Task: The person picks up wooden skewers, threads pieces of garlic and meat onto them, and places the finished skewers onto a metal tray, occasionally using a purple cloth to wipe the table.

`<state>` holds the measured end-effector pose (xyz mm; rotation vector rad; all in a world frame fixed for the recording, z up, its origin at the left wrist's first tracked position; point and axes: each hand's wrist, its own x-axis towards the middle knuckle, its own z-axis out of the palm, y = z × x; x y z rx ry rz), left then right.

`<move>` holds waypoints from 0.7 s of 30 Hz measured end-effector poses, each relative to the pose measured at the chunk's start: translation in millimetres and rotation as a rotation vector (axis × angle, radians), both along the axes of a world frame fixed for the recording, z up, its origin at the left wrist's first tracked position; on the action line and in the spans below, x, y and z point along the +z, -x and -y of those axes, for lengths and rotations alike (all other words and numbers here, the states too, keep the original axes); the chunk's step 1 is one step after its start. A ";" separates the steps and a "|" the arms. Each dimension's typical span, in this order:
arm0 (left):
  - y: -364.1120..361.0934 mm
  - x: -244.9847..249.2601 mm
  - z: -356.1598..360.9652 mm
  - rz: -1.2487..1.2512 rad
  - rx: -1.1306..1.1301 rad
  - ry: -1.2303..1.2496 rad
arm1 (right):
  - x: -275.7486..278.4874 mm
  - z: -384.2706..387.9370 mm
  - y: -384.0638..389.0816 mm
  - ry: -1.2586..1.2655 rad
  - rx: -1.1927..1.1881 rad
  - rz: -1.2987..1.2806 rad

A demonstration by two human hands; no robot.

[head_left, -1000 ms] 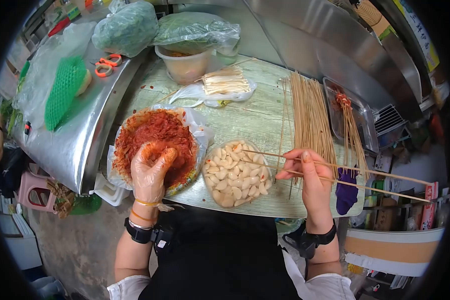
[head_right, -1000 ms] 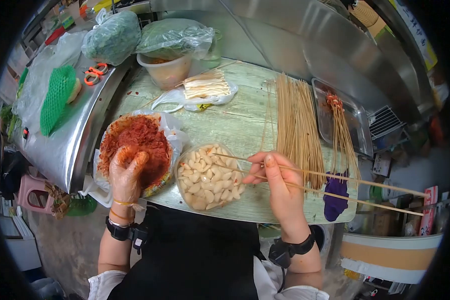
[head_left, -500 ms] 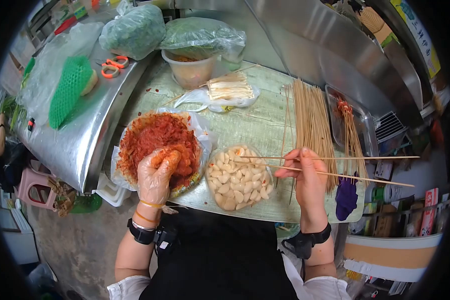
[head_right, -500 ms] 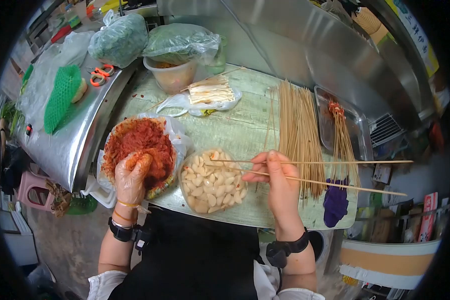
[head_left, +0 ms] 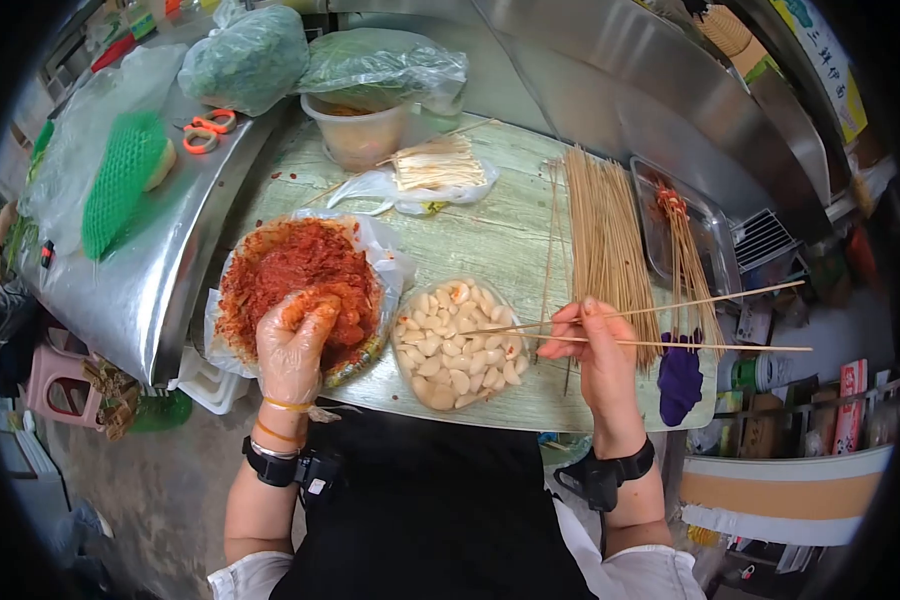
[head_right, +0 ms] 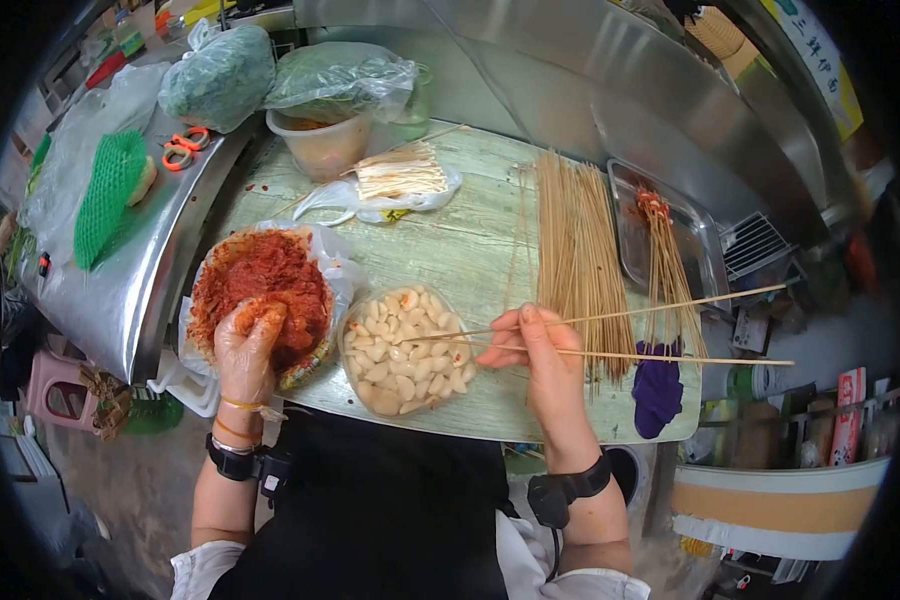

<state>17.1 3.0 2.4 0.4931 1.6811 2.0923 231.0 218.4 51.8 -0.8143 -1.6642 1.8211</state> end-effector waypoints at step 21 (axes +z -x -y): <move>-1.0 0.6 1.3 -0.054 0.006 0.043 | 26.0 9.7 -5.7 -0.115 -0.004 0.016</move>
